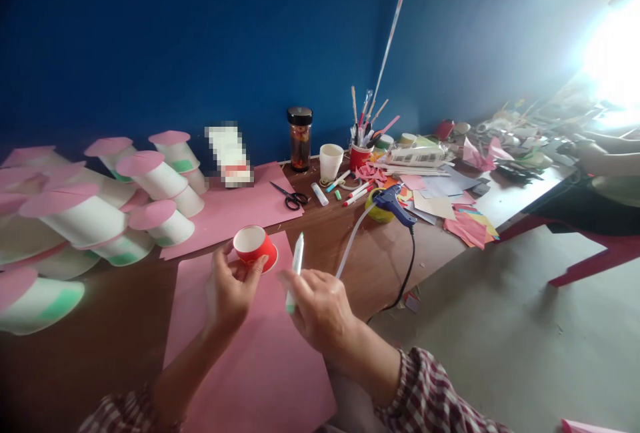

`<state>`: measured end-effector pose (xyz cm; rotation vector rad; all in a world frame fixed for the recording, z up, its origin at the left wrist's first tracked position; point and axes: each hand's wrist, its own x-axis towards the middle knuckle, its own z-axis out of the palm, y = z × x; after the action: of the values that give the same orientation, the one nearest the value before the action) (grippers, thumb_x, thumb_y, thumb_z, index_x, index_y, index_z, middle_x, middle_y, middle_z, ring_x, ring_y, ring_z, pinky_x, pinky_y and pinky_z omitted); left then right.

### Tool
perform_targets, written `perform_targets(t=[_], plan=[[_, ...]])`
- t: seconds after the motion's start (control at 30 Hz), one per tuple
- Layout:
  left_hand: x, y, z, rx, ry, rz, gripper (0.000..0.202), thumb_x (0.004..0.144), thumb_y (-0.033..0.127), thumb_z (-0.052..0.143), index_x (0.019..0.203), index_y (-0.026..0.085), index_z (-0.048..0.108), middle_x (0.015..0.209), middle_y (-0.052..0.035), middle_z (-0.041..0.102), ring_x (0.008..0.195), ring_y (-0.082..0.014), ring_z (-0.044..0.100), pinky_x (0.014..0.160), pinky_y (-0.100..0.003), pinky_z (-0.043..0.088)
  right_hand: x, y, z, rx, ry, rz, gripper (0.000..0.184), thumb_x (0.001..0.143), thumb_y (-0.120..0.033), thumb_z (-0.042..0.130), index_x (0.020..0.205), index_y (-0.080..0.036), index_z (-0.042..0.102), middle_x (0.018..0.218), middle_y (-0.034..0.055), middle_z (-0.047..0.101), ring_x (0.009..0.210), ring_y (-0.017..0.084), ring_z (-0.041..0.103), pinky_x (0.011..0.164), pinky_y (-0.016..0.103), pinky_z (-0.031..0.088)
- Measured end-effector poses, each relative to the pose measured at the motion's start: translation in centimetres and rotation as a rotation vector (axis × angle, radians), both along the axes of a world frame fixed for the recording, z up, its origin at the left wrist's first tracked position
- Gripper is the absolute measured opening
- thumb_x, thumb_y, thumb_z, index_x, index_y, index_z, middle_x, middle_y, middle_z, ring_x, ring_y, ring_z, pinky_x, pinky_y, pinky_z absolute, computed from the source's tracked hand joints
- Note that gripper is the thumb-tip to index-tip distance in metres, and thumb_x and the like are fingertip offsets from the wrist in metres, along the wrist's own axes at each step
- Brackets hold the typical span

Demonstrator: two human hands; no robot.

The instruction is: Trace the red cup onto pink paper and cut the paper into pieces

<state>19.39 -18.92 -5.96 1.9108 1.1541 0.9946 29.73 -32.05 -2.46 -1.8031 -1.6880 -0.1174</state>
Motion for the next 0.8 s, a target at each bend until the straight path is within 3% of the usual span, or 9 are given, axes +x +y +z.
perform_targets(t=[0.2, 0.37, 0.8], plan=[[0.1, 0.2, -0.1, 0.02, 0.02, 0.005, 0.051, 0.075, 0.041, 0.062, 0.114, 0.013, 0.047, 0.062, -0.0017, 0.063, 0.055, -0.0175, 0.063, 0.047, -0.024, 0.046, 0.8, 4.4, 2.8, 0.052, 0.055, -0.114, 0.017, 0.086, -0.022, 0.052, 0.102, -0.021, 0.056, 0.092, 0.0052, 0.067, 0.086, 0.02, 0.06, 0.077, 0.029, 0.046], [0.0, 0.3, -0.2, 0.054, 0.015, -0.011, 0.047, 0.075, 0.033, 0.061, 0.115, 0.012, 0.047, 0.067, -0.0028, 0.063, 0.057, -0.0159, 0.062, 0.049, -0.024, 0.047, 0.4, 7.6, 3.1, -0.021, 0.035, -0.174, 0.022, 0.08, -0.028, 0.062, 0.101, -0.025, 0.058, 0.095, 0.0029, 0.067, 0.088, 0.02, 0.059, 0.073, 0.028, 0.044], [0.1, -0.2, 0.9, -0.042, 0.058, 0.003, 0.044, 0.075, 0.03, 0.059, 0.115, 0.016, 0.047, 0.059, 0.0027, 0.059, 0.051, -0.0145, 0.058, 0.045, -0.022, 0.041, -0.2, 7.9, 2.4, -0.061, 0.126, -0.266, 0.021, 0.077, -0.029, 0.062, 0.096, -0.026, 0.055, 0.084, -0.0006, 0.066, 0.078, 0.018, 0.058, 0.061, 0.025, 0.037]])
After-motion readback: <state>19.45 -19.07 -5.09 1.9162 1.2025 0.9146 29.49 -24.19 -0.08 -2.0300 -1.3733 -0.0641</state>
